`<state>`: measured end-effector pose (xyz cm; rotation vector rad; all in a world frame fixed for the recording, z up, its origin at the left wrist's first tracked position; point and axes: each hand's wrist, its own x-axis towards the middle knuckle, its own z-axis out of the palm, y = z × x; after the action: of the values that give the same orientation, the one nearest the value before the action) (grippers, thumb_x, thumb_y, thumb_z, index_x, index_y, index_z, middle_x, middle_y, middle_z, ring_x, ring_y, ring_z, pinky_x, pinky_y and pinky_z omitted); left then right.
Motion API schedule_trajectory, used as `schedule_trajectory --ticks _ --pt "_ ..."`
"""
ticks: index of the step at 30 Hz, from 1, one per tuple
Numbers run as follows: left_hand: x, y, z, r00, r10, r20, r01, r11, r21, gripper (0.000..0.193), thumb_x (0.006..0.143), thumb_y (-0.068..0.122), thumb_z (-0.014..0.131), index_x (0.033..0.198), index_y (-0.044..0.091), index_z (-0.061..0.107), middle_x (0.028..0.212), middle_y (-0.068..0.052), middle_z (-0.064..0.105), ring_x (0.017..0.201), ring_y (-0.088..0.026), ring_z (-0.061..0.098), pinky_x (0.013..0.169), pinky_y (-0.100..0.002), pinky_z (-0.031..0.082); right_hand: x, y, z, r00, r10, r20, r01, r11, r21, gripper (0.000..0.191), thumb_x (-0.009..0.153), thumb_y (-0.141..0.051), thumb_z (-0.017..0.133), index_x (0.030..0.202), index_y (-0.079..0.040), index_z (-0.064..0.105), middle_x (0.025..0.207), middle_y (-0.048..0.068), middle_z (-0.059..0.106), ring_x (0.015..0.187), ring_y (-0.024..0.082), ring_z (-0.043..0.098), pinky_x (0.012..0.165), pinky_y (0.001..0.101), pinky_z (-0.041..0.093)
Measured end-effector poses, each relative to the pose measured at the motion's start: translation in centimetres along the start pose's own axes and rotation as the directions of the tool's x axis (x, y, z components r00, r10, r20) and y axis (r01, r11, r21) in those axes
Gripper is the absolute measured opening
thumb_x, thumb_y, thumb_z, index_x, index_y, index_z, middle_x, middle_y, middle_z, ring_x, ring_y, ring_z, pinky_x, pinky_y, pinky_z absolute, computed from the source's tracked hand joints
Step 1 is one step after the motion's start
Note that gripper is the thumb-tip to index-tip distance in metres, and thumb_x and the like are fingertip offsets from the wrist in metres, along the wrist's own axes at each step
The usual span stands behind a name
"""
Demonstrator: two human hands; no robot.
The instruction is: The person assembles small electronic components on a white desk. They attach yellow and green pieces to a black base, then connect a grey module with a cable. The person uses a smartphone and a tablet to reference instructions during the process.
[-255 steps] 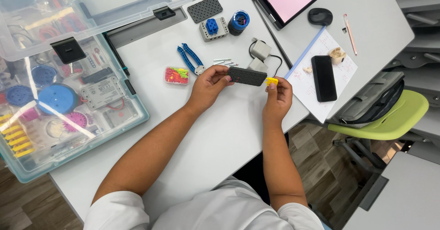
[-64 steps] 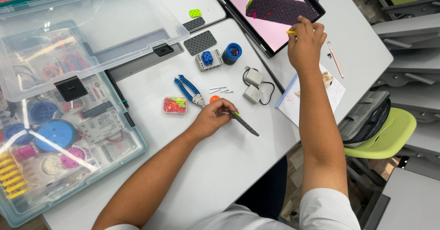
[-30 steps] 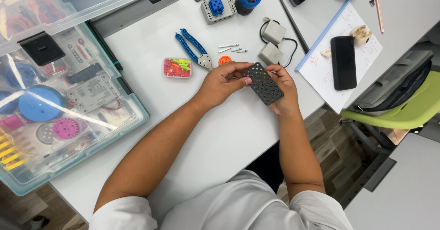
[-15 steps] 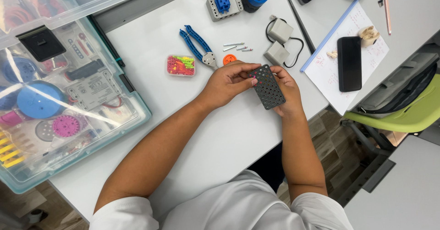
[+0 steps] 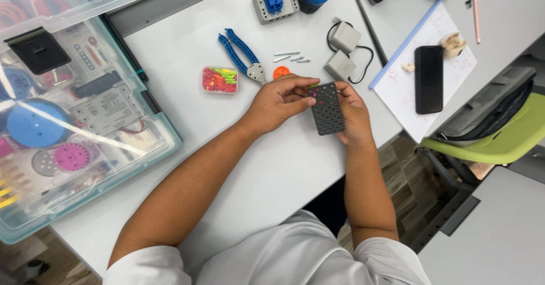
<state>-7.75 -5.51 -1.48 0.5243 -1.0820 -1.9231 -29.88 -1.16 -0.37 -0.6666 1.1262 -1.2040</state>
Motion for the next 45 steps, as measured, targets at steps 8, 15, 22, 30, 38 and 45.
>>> schedule_trajectory --ticks 8,15,22,30,38,45 --pt "0.6 0.1 0.0 0.999 -0.038 -0.026 0.038 0.999 -0.011 0.04 0.094 0.002 0.069 0.134 0.0 0.062 0.116 -0.009 0.069 0.107 -0.014 0.067 0.097 -0.027 0.056 0.2 -1.1 0.8 0.999 -0.013 -0.035 0.013 1.0 -0.002 0.016 0.104 -0.01 0.056 0.118 -0.005 0.059 0.105 0.009 0.072 0.088 0.014 0.072 0.074 0.0287 0.06" --pt "0.4 -0.1 -0.2 1.0 -0.007 -0.03 0.008 0.999 0.033 0.036 0.094 0.002 0.069 0.129 0.001 0.062 0.115 -0.007 0.068 0.105 -0.013 0.066 0.095 -0.028 0.056 0.4 -0.6 0.8 0.999 -0.04 -0.03 0.04 0.999 -0.01 0.016 0.106 -0.011 0.055 0.119 -0.003 0.061 0.107 0.011 0.071 0.091 0.014 0.071 0.079 0.028 0.059" --pt "0.5 -0.1 -0.1 0.999 -0.012 -0.034 0.012 1.0 0.018 0.034 0.094 0.003 0.069 0.128 0.001 0.062 0.113 -0.006 0.067 0.105 -0.012 0.065 0.094 -0.028 0.056 0.6 -0.4 0.3 0.999 -0.046 -0.006 0.046 0.999 0.013 0.016 0.104 -0.012 0.057 0.118 -0.003 0.059 0.106 0.011 0.071 0.09 0.014 0.072 0.077 0.0274 0.061" --pt "0.5 0.0 -0.1 0.999 -0.045 -0.027 0.043 0.996 -0.072 0.032 0.095 -0.001 0.066 0.127 -0.002 0.06 0.114 -0.009 0.066 0.101 -0.014 0.069 0.096 -0.031 0.061 0.5 -0.5 0.4 0.999 -0.043 -0.01 0.043 0.999 0.026 0.016 0.105 -0.012 0.058 0.117 -0.003 0.059 0.105 0.011 0.071 0.089 0.014 0.072 0.076 0.0273 0.06" --pt "0.6 0.1 0.0 0.998 -0.052 -0.029 0.05 0.996 -0.074 0.032 0.095 -0.001 0.065 0.126 -0.003 0.058 0.117 -0.011 0.066 0.104 -0.017 0.071 0.096 -0.033 0.062 0.4 -0.7 0.6 0.999 -0.032 -0.012 0.033 0.999 0.041 0.015 0.104 -0.012 0.058 0.116 -0.003 0.059 0.103 0.01 0.071 0.087 0.013 0.073 0.074 0.0261 0.062" --pt "0.6 0.2 0.0 0.999 -0.037 -0.029 0.035 0.997 -0.075 0.032 0.096 0.0 0.065 0.126 -0.003 0.058 0.117 -0.011 0.065 0.105 -0.017 0.07 0.097 -0.033 0.063 0.5 -0.6 0.7 0.998 -0.035 -0.042 0.036 0.999 0.029 0.014 0.103 -0.012 0.059 0.114 -0.003 0.06 0.103 0.011 0.071 0.087 0.013 0.073 0.074 0.0264 0.062"
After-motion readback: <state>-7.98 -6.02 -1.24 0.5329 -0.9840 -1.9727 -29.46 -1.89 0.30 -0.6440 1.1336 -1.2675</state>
